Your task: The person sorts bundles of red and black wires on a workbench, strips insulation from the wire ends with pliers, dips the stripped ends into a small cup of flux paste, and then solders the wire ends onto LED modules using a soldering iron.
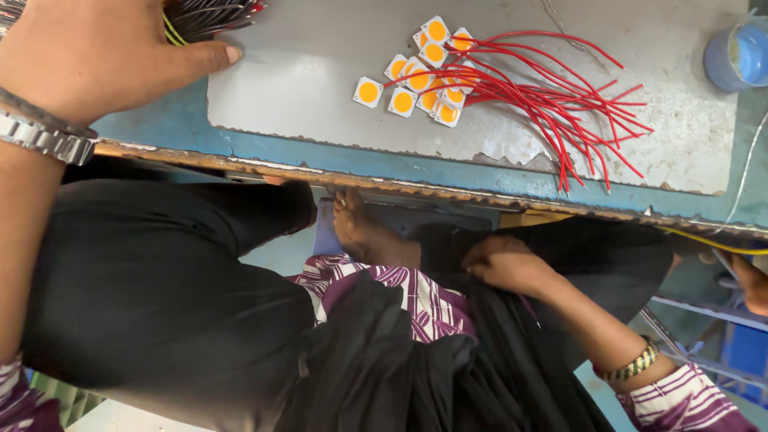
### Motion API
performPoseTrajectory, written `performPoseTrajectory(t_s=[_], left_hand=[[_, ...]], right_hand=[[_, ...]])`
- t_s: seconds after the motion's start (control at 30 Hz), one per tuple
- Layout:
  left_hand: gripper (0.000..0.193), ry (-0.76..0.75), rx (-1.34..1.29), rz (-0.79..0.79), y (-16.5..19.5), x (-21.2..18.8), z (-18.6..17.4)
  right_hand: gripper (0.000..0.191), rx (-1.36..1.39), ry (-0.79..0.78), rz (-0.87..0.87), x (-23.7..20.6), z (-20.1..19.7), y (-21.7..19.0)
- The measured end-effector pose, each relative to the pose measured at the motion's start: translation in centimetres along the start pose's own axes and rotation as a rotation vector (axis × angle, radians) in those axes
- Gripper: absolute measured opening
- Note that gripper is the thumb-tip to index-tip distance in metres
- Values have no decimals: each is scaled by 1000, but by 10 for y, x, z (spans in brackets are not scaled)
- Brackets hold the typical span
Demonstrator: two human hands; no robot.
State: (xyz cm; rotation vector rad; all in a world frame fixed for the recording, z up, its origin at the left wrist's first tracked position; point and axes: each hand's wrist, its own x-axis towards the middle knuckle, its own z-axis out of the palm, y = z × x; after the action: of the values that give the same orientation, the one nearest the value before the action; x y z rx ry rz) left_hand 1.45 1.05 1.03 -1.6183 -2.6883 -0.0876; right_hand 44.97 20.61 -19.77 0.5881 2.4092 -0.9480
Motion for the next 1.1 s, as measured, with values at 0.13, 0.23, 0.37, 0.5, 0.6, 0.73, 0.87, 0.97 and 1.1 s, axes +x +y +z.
performPoseTrajectory(t_s=[0.13, 0.23, 0.37, 0.5, 0.6, 0.73, 0.87, 0.97, 1.1], left_hand=[[44, 128, -25, 182, -2, -1, 0], [44, 154, -19, 197, -5, 1, 4], [43, 228, 10, 262, -12, 3, 9], [38, 270, -15, 297, -16, 9, 16], [40, 242, -16, 236, -18, 11, 19], [37, 165, -68, 181, -17, 14, 15], [28, 252, -172, 317, -16, 16, 0], [22, 261, -313, 302, -14, 7, -13], [31, 199, -504, 108, 2, -2, -23]], right_hand=[[20, -98, 236, -16, -19, -23, -37], [28, 31, 339, -124, -47, -46, -75], [25, 174, 569, -198, -78, -78, -111], [19, 231, 752, -108, -97, -104, -126], [12, 437, 926, -204, -99, -126, -128], [17, 602, 1064, -531, -77, -165, -116], [21, 58, 1135, -410, -43, -192, -103], [17, 11, 1107, -166, -19, -196, -100], [4, -387, 1150, -210, -14, -195, -108]])
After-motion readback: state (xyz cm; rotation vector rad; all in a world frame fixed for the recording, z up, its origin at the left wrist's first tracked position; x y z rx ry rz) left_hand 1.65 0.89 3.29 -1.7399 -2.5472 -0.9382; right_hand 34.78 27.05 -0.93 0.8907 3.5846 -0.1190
